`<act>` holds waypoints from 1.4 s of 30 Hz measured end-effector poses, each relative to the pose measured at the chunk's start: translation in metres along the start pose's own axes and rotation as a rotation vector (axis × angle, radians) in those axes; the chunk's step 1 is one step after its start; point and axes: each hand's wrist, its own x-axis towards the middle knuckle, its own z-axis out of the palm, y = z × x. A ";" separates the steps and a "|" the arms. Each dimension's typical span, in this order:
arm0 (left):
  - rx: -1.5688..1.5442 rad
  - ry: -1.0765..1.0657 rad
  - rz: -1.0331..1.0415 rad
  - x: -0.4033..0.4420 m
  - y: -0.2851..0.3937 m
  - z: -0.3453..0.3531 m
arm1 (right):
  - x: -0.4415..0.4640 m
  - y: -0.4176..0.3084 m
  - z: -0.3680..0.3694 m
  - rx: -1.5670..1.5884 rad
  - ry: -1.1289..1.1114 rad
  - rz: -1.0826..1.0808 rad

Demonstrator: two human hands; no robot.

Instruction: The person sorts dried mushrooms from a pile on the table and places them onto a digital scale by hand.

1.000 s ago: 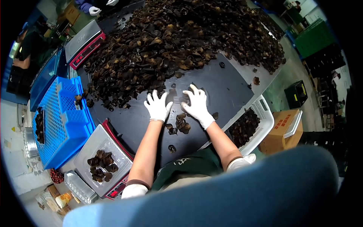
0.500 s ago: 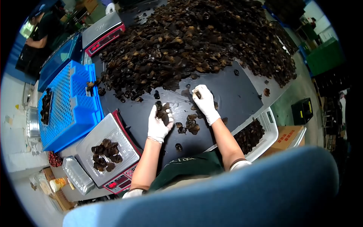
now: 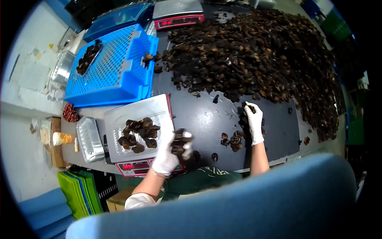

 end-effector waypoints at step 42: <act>2.259 0.416 0.475 -0.056 0.097 -0.097 | -0.109 -0.149 0.196 -0.538 -1.081 -0.861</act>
